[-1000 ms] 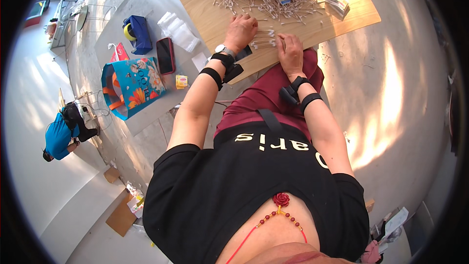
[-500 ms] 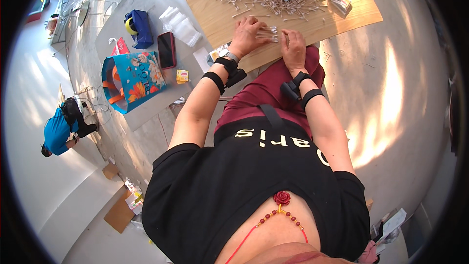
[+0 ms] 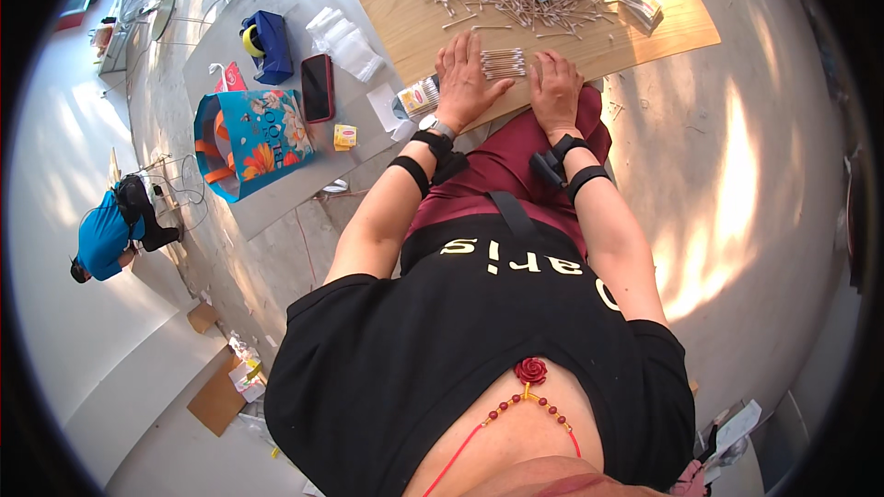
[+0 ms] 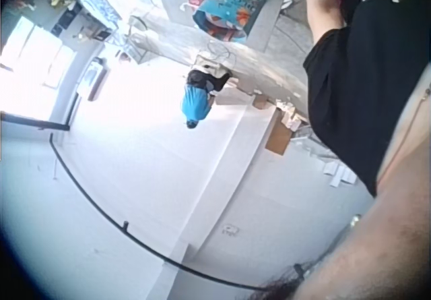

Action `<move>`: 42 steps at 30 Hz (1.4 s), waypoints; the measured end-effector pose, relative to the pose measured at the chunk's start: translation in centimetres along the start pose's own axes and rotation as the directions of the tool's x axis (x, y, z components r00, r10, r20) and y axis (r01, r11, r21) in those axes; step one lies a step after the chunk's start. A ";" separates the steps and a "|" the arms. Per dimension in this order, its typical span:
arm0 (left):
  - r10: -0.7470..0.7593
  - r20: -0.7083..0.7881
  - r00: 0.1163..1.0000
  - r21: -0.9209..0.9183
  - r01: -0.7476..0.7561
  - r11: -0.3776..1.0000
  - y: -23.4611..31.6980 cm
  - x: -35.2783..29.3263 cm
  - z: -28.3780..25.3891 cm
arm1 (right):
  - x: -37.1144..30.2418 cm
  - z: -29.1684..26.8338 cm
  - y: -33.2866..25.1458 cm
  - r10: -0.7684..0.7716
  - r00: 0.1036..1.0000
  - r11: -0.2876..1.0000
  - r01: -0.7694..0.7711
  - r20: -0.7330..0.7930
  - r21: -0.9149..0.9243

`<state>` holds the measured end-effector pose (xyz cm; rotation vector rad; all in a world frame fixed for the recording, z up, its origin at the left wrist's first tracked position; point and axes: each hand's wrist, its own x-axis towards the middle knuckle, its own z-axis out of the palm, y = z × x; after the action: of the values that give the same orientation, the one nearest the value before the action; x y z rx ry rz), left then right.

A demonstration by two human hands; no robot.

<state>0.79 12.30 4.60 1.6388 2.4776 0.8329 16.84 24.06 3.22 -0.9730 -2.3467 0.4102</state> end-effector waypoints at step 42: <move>-0.120 0.096 0.988 0.226 0.096 0.969 -0.1 -2.1 2.9 | 0.2 2.3 -0.5 -0.022 0.919 0.883 0.203 0.395 -0.423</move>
<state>2.52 11.63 1.61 1.5447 2.6337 0.4561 15.09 23.76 1.70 -1.0220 -2.9249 -0.0194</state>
